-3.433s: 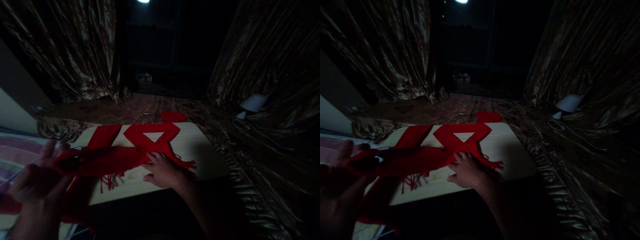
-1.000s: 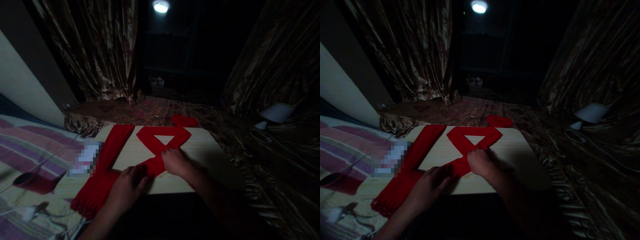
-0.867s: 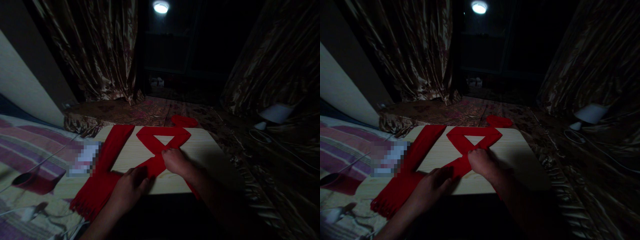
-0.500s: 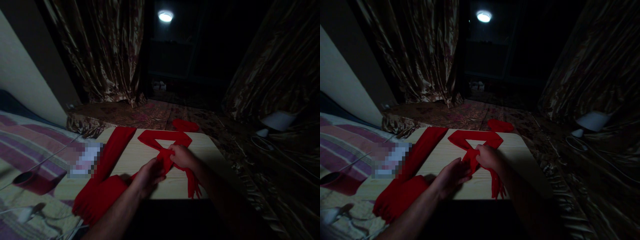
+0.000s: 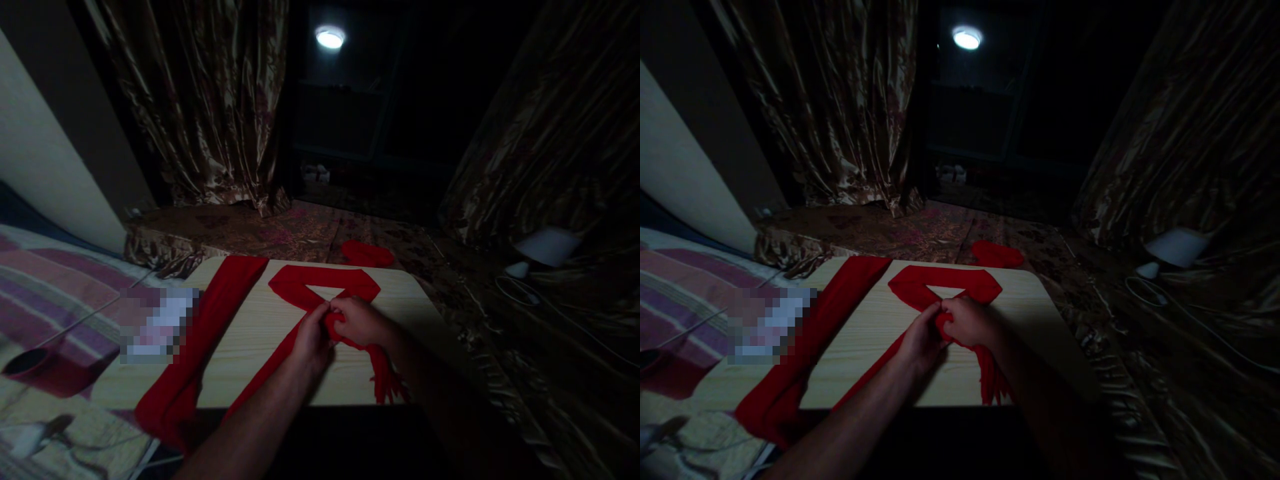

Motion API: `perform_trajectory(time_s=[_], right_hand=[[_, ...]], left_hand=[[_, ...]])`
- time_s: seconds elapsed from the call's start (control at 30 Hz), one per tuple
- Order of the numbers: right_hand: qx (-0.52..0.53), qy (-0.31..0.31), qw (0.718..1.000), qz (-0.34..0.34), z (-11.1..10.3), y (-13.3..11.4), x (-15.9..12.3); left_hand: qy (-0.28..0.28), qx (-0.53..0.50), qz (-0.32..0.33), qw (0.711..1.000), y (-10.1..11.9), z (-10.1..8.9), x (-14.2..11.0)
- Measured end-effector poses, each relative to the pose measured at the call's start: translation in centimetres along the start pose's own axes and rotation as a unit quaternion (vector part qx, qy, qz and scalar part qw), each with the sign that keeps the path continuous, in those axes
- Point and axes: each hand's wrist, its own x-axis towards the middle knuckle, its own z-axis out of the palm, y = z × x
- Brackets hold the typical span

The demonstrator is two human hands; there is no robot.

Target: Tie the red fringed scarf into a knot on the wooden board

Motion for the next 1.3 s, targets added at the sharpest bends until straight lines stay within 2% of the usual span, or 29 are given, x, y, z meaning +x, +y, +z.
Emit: perform_trajectory(time_s=[0.2,0.33,0.4,0.43,0.53,0.6,0.77,0.93,1.07,1.13,1.23,1.3], right_hand=[[0.051,0.005,0.999,0.016,0.6,0.6,0.0],[0.098,-0.067,0.993,0.010,0.5,1.2,0.1],[0.138,-0.090,0.986,0.003,0.2,1.8,0.6],[0.151,-0.073,0.986,0.004,0.1,2.2,1.1],[0.142,0.040,0.988,0.035,0.1,3.8,2.9],[0.122,0.062,0.988,0.068,0.3,5.0,4.4],[0.149,-0.041,0.980,0.129,0.2,6.7,7.7],[0.250,-0.152,0.934,0.203,-1.4,6.5,8.9],[0.349,-0.156,0.880,0.282,-1.8,6.6,9.0],[0.420,-0.172,0.845,0.282,-1.6,6.8,9.1],[0.525,-0.191,0.792,0.246,-1.3,6.7,9.3],[0.556,-0.171,0.782,0.225,-1.3,6.4,9.3]], left_hand=[[-0.028,-0.056,-0.014,0.998,0.2,-0.2,0.3],[-0.038,-0.059,-0.027,0.997,-0.3,-0.7,1.0],[-0.021,-0.059,-0.034,0.997,-0.6,-1.0,1.4],[-0.010,-0.058,-0.036,0.998,-0.8,-1.1,1.6],[0.004,-0.063,-0.044,0.997,-0.9,-1.3,1.8],[-0.004,-0.074,-0.051,0.996,-0.7,-1.3,1.9],[-0.020,-0.104,-0.046,0.993,0.3,-0.5,2.1],[-0.046,-0.132,-0.047,0.989,1.7,0.5,1.9],[-0.068,-0.160,-0.047,0.984,2.4,0.9,1.8],[-0.076,-0.166,-0.043,0.982,2.5,1.0,1.9],[-0.084,-0.174,-0.038,0.980,2.5,1.1,2.1],[-0.087,-0.177,-0.035,0.980,2.5,1.1,2.1]])
